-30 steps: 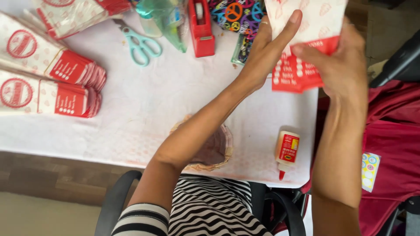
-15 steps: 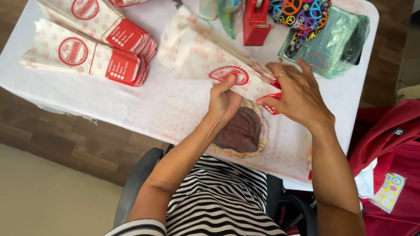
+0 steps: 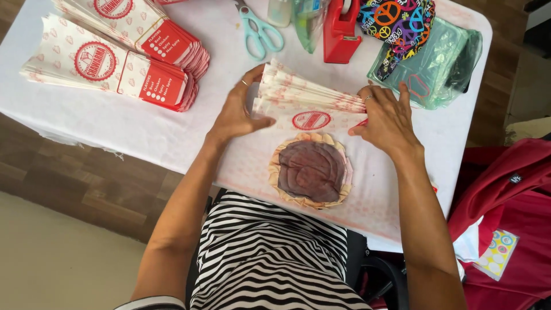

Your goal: The person glues paper food wrappers together, aligns them, and then places a stack of the assembled wrappers into a clear plastic bag.

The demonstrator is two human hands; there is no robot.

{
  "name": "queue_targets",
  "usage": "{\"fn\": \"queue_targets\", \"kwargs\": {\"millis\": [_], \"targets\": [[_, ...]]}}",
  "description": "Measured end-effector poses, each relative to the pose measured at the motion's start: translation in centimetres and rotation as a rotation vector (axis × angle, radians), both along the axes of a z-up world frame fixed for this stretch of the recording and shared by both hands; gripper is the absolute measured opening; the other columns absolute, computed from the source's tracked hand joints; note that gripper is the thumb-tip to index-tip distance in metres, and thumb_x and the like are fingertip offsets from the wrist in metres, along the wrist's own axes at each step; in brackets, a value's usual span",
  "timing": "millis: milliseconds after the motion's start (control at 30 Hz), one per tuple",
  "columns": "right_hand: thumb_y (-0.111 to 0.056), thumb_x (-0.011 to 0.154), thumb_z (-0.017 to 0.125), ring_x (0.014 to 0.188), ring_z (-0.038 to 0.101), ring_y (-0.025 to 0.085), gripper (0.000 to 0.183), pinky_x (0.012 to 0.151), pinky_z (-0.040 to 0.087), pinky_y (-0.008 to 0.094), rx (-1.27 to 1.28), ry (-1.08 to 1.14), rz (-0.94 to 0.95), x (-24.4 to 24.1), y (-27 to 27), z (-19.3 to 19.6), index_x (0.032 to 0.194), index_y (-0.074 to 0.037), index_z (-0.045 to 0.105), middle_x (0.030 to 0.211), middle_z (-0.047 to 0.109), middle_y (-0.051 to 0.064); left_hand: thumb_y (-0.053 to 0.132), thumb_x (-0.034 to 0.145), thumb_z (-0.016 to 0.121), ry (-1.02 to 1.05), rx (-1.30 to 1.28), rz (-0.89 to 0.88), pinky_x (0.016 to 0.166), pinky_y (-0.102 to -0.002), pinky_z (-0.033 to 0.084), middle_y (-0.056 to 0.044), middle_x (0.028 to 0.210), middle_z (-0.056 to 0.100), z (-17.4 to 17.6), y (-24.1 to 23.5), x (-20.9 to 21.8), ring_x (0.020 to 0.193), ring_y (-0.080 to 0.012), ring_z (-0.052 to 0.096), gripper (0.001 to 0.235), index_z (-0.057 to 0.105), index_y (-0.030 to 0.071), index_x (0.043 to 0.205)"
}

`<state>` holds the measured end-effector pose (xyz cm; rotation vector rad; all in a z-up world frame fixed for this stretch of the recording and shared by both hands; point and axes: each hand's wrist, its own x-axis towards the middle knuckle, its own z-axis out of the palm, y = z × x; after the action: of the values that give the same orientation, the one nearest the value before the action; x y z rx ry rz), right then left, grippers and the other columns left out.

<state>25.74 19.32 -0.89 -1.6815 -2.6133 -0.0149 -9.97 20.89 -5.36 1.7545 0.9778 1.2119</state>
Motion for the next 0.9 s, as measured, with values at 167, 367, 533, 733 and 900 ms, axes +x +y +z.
{"fn": "queue_targets", "kwargs": {"millis": [167, 367, 533, 733, 900], "targets": [[-0.04, 0.062, 0.096, 0.108, 0.065, 0.036, 0.082, 0.124, 0.019, 0.056, 0.112, -0.044, 0.022, -1.2, -0.6, 0.5, 0.126, -0.004, 0.059, 0.092, 0.072, 0.013, -0.005, 0.073, 0.074, -0.169, -0.089, -0.194, 0.121, -0.035, 0.04, -0.013, 0.174, 0.016, 0.5, 0.0, 1.7, 0.157, -0.028, 0.033, 0.116, 0.007, 0.014, 0.166], [-0.042, 0.064, 0.095, 0.106, 0.065, 0.034, 0.069, 0.124, 0.025, 0.053, 0.174, 0.004, -0.004, -0.2, -1.1, -0.4, 0.112, -0.003, 0.063, 0.103, 0.074, 0.015, 0.012, 0.092, 0.082, -0.3, 0.008, -0.016, 0.105, -0.029, 0.05, -0.007, 0.115, 0.057, 1.1, -1.0, 3.7, 0.105, -0.0165, 0.063, 0.089, 0.025, 0.014, 0.161], [-0.06, 0.062, 0.093, 0.157, 0.024, 0.037, 0.134, 0.128, 0.005, 0.059, 0.036, 0.161, -0.032, -5.4, -2.7, 3.6, 0.161, -0.001, 0.024, 0.167, 0.025, 0.024, 0.027, 0.074, 0.092, -0.137, 0.0, 0.0, 0.119, -0.041, 0.04, -0.009, 0.16, 0.038, 0.5, -1.1, 3.6, 0.14, -0.0282, 0.046, 0.111, 0.024, 0.011, 0.16], [-0.075, 0.071, 0.087, 0.162, 0.01, 0.039, 0.141, 0.131, 0.008, 0.061, 0.063, 0.194, 0.023, -8.0, -3.5, 2.6, 0.166, -0.003, 0.012, 0.173, 0.009, 0.02, 0.028, 0.076, 0.093, -0.251, -0.012, -0.018, 0.1, -0.032, 0.046, -0.007, 0.132, 0.047, 0.5, -1.5, 3.9, 0.105, -0.0179, 0.055, 0.118, 0.014, 0.012, 0.163], [-0.064, 0.072, 0.092, 0.161, 0.011, 0.038, 0.141, 0.129, 0.002, 0.059, 0.037, 0.2, 0.02, -8.4, -3.6, 2.6, 0.163, 0.003, 0.009, 0.172, 0.015, 0.026, 0.033, 0.078, 0.093, -0.242, -0.002, -0.055, 0.11, -0.037, 0.047, -0.01, 0.135, 0.053, 0.7, -1.9, 4.1, 0.121, -0.0223, 0.054, 0.114, 0.016, 0.013, 0.162]]}}
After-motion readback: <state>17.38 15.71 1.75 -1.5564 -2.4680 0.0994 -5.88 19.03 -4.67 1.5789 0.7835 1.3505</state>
